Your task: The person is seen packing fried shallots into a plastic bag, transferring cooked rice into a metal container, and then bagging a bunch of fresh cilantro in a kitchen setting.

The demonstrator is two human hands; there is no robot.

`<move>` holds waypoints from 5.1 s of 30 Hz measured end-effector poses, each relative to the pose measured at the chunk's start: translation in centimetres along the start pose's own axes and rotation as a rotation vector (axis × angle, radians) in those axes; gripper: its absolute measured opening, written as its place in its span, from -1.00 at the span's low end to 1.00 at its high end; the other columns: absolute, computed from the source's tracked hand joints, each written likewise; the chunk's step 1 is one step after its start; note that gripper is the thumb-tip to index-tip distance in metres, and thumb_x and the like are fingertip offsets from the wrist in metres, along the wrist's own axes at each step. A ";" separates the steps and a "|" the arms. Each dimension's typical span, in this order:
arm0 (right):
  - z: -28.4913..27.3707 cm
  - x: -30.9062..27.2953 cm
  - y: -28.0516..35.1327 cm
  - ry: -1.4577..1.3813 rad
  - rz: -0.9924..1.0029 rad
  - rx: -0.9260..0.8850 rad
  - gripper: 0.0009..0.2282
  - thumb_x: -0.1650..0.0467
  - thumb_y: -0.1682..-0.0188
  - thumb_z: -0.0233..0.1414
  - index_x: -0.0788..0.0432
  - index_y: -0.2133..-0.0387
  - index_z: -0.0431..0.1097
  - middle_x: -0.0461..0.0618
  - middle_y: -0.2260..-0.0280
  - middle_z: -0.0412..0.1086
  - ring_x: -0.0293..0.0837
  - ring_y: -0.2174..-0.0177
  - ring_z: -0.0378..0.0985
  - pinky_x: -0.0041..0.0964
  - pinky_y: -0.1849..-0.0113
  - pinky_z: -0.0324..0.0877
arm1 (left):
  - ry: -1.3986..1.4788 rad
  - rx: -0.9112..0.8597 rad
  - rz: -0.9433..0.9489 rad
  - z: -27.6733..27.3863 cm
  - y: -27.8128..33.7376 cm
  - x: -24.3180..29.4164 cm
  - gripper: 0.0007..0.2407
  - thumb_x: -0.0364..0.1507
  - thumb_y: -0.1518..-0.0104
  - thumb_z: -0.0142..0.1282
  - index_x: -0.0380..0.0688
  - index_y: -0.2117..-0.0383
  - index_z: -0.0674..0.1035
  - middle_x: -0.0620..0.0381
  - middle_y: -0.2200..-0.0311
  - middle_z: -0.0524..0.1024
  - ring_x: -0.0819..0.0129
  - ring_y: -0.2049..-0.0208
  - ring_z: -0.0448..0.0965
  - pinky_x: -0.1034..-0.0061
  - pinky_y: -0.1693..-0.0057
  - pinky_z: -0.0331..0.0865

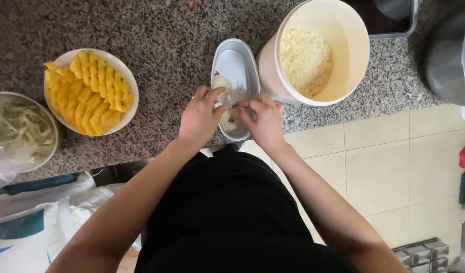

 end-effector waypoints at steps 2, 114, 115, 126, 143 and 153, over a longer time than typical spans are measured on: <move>-0.3 0.3 0.2 0.031 -0.021 0.007 -0.93 0.23 -0.08 0.21 -0.15 0.34 0.58 -0.23 0.38 0.48 -0.17 0.26 0.56 -0.21 0.07 0.07 | -0.168 -0.017 0.088 0.7 -0.1 0.2 -0.57 -0.31 -0.09 0.36 0.24 -0.14 0.55 0.10 0.18 0.38 -0.18 0.28 0.65 0.02 0.12 0.61; -1.6 2.3 5.7 -0.183 0.369 0.069 -0.91 0.27 0.09 0.26 -0.07 0.37 0.64 -0.16 0.54 0.47 -0.15 0.51 0.58 -0.30 0.25 0.42 | -0.523 -0.441 0.196 5.0 -2.0 -1.7 -0.90 -0.31 -0.13 0.16 0.20 0.31 0.71 0.18 0.17 0.39 0.13 -0.08 0.25 0.05 -0.26 -0.16; -1.6 2.8 6.0 -0.195 0.396 0.087 -0.92 0.26 0.09 0.26 -0.09 0.38 0.64 -0.19 0.54 0.47 -0.20 0.51 0.57 -0.34 0.26 0.43 | -0.549 -0.389 0.221 4.9 -2.4 -1.3 -0.91 -0.28 -0.13 0.19 0.19 0.33 0.71 0.19 0.18 0.41 0.15 -0.08 0.25 0.07 -0.26 -0.15; -3.2 6.1 9.2 -0.222 0.593 0.175 -0.91 0.26 0.06 0.26 -0.08 0.35 0.66 -0.18 0.53 0.48 -0.23 0.51 0.50 -0.29 0.31 0.48 | -0.651 -0.240 0.609 7.8 -4.0 1.7 -0.87 -0.32 -0.05 0.24 0.04 0.61 0.66 0.13 0.39 0.40 0.12 0.03 0.31 0.10 -0.30 -0.08; -3.7 5.9 9.6 -0.283 0.615 0.260 -0.90 0.29 0.04 0.25 0.00 0.33 0.65 -0.14 0.52 0.48 -0.23 0.49 0.47 -0.28 0.32 0.49 | -0.703 -0.306 0.612 7.9 -4.3 2.6 -0.90 -0.37 0.06 0.28 -0.02 0.63 0.61 0.12 0.39 0.37 0.08 0.06 0.29 0.03 -0.25 -0.04; -4.0 5.5 9.8 -0.271 0.641 0.253 -0.89 0.29 0.03 0.24 0.00 0.34 0.65 -0.16 0.53 0.46 -0.25 0.50 0.46 -0.29 0.30 0.48 | -0.655 -0.330 0.545 8.5 -5.4 -0.3 -0.87 -0.27 0.09 0.25 0.02 0.56 0.66 0.13 0.34 0.39 0.12 0.04 0.28 0.12 -0.26 -0.07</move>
Point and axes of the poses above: each hand's wrist, its own y-axis away from the middle knuckle, its own z-axis out of the palm, x = y × z, the point moved 8 cm from there along -y, towards the middle knuckle
